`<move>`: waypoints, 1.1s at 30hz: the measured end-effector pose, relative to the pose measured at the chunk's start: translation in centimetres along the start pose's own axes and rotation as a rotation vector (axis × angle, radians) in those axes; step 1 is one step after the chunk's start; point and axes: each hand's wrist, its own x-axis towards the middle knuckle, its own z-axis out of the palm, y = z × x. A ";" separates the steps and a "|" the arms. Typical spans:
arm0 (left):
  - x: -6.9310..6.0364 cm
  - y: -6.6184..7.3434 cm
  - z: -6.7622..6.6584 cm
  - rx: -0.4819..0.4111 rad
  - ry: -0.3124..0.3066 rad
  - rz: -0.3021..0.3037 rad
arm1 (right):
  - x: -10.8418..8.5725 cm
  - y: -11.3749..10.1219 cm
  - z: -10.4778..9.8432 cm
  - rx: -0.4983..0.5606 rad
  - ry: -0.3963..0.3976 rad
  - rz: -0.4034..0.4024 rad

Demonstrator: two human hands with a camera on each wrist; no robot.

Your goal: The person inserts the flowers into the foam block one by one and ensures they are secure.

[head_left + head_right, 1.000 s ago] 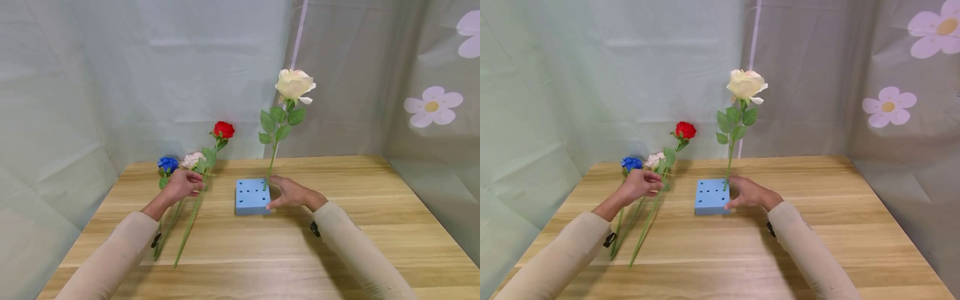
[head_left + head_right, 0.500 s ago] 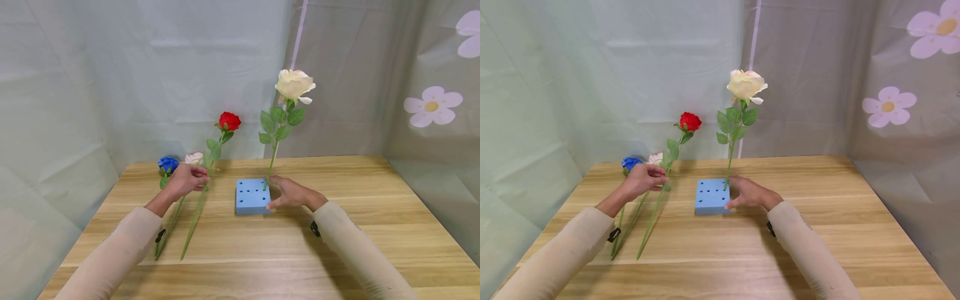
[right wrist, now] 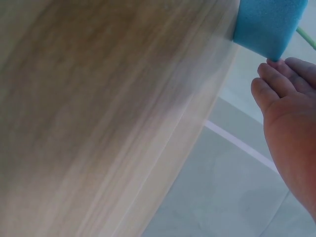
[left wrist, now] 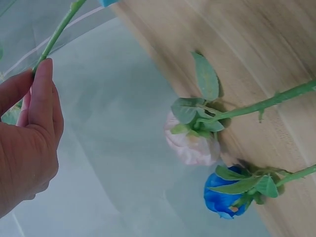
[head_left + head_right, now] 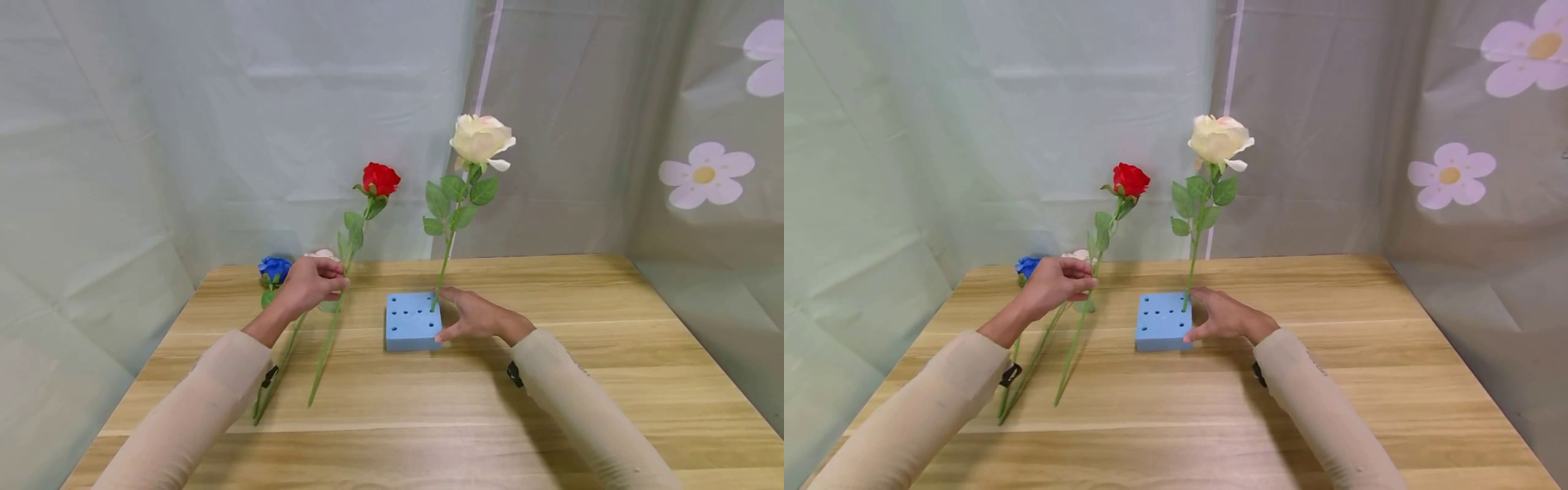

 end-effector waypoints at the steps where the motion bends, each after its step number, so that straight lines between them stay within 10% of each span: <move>1: 0.0 0.1 0.0 0.000 0.004 0.010 | 0.0 0.0 0.0 0.001 0.000 0.003; 33: 0.7 4.3 0.6 -0.037 0.102 0.104 | 0.0 0.0 0.0 -0.004 0.011 -0.017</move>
